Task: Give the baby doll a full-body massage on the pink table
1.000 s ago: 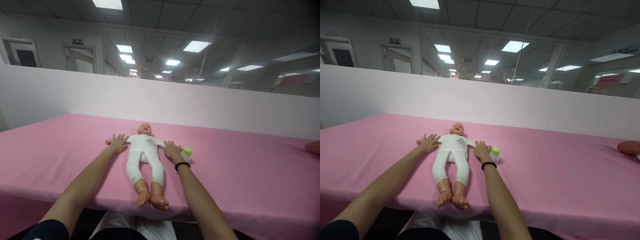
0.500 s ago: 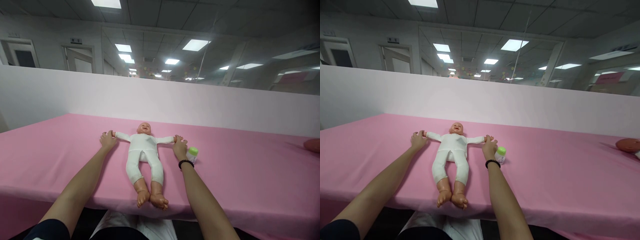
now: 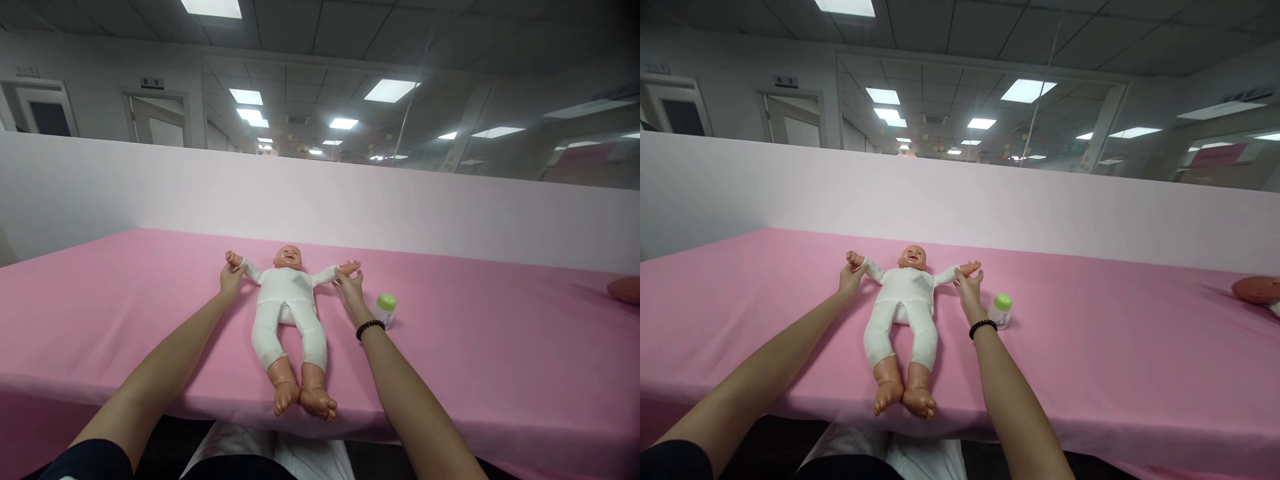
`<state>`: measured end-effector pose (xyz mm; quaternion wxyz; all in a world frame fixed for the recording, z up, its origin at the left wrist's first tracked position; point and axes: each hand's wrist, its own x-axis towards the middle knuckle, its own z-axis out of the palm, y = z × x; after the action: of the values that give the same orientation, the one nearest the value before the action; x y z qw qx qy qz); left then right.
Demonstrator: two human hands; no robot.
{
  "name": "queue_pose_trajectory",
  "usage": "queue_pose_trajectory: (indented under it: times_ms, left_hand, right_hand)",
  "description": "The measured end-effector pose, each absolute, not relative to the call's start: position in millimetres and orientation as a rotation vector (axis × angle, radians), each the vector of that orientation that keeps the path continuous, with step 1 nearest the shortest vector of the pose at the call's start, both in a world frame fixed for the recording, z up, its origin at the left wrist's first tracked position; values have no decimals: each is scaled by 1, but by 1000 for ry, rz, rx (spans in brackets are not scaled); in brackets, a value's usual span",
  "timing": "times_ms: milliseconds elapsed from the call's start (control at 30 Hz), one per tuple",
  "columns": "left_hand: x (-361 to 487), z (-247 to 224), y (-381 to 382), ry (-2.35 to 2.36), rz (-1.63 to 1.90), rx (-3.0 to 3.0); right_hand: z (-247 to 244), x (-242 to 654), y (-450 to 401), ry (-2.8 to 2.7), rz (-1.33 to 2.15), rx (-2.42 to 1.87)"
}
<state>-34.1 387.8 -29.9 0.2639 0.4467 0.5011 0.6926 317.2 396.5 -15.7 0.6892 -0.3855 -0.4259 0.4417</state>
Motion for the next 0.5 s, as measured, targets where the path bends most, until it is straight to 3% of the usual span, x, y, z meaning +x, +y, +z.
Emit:
queue_pose_trajectory:
  times_ms: [200,333,500]
  left_hand:
    - [-18,-28,372,983,1302,2597]
    - [-14,-29,371,1055,1266,2636]
    - [-22,-33,378,1186,1538,2185]
  right_hand:
    - [-12,295,382,-1978,767,-688]
    - [-14,284,373,-2191,480,-626]
    - [-11,286,376,-1771,618,-726]
